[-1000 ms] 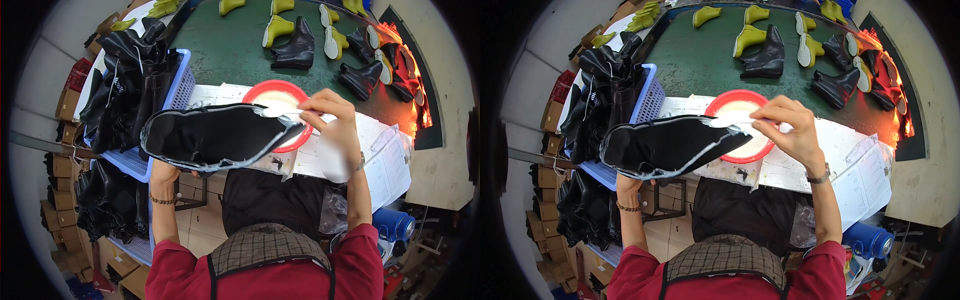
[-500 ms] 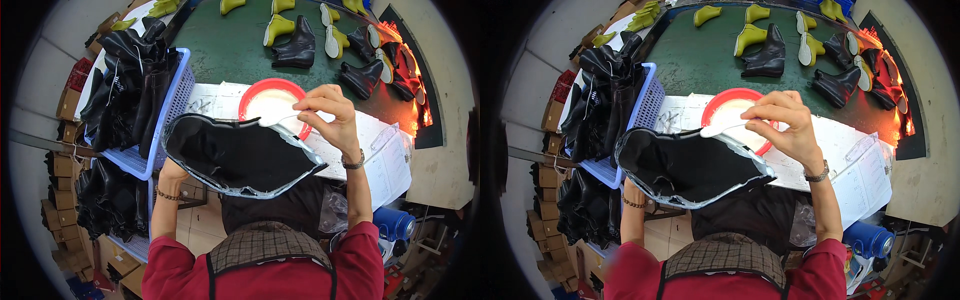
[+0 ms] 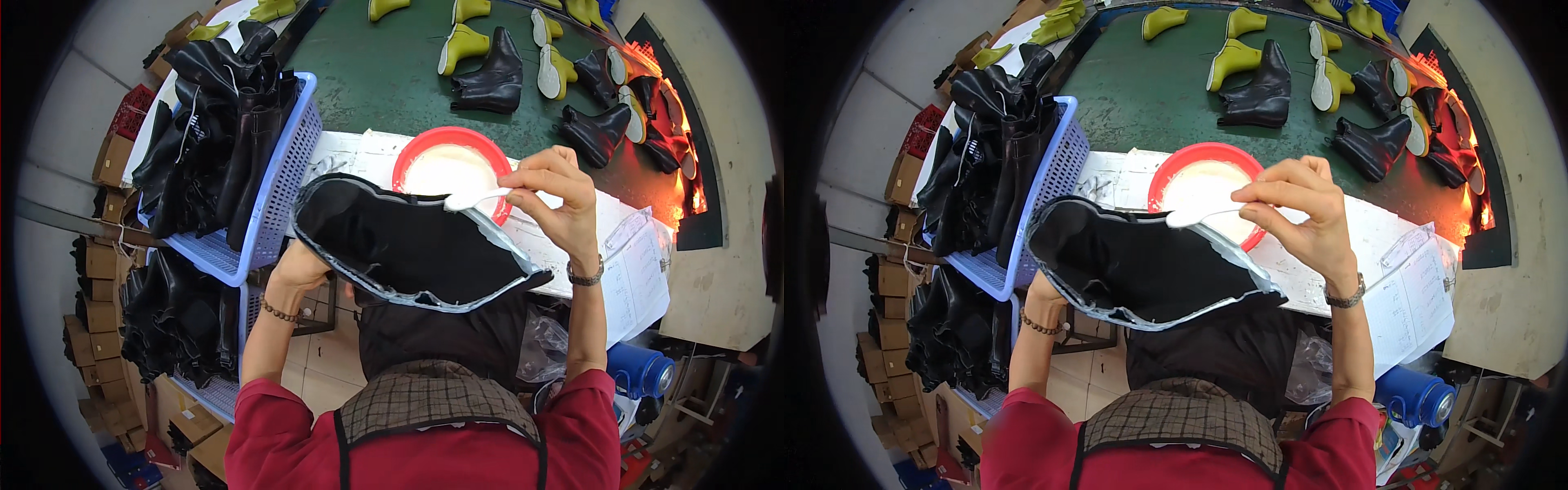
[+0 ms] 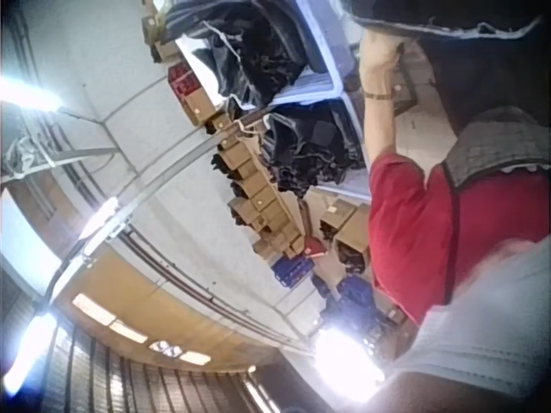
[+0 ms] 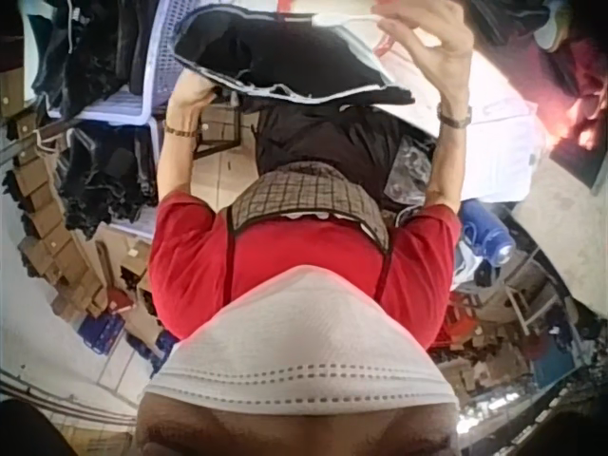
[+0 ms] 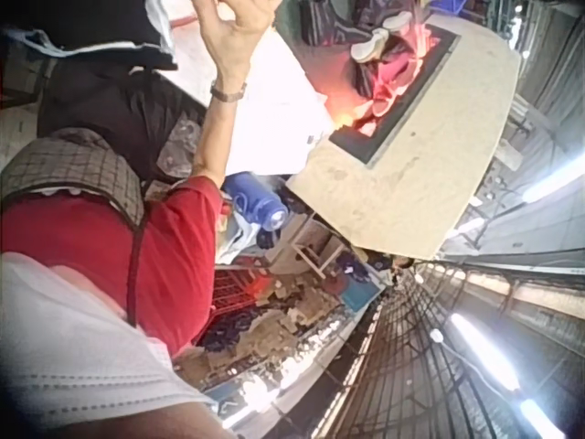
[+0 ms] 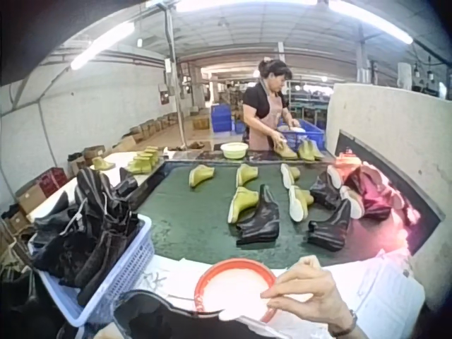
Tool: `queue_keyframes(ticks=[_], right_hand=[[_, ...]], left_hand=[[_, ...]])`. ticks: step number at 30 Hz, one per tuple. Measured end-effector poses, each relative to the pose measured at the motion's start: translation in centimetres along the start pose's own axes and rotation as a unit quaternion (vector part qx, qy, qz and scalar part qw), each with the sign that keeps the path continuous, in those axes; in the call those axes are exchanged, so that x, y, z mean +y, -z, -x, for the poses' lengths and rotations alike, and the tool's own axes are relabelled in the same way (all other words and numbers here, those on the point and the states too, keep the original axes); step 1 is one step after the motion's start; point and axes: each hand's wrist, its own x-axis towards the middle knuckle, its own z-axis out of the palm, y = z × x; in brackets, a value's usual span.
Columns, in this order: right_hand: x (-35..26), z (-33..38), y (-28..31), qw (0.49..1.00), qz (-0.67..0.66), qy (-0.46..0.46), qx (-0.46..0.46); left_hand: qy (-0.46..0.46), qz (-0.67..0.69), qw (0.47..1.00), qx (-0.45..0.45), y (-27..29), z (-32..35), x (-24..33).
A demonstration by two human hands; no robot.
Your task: The person retrieves black boots from a crate and moves to a workbench. Using a small brush, they apply a white adhesive substance to the inner sole and edges of the boots. The person handles several boots one by one, applying the glue and placing them on the table.
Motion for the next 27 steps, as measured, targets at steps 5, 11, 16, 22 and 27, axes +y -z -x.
queue_keyframes(ticks=[5,11,16,22,27], right_hand=[[-0.3,-1.2,-0.1,0.999,0.014,0.025,-0.018],[-0.5,-1.1,0.7,0.998,0.033,0.026,-0.037],[-0.5,-2.4,0.4,0.995,0.039,0.047,-0.083],[0.8,-4.6,-1.4,0.993,-0.026,0.036,-0.110],[8.6,-0.8,-1.0,0.968,-0.134,-0.195,0.084]], left_hand=[[0.063,-0.021,0.997,0.025,-1.1,0.1,-0.3],[0.151,-0.077,0.986,0.005,-3.5,-0.3,1.5],[0.188,-0.042,0.978,-0.076,-4.2,-0.7,1.3],[0.218,-0.015,0.974,-0.059,-5.7,-1.0,0.9],[0.167,0.107,0.979,0.041,-2.8,-2.0,0.7]])
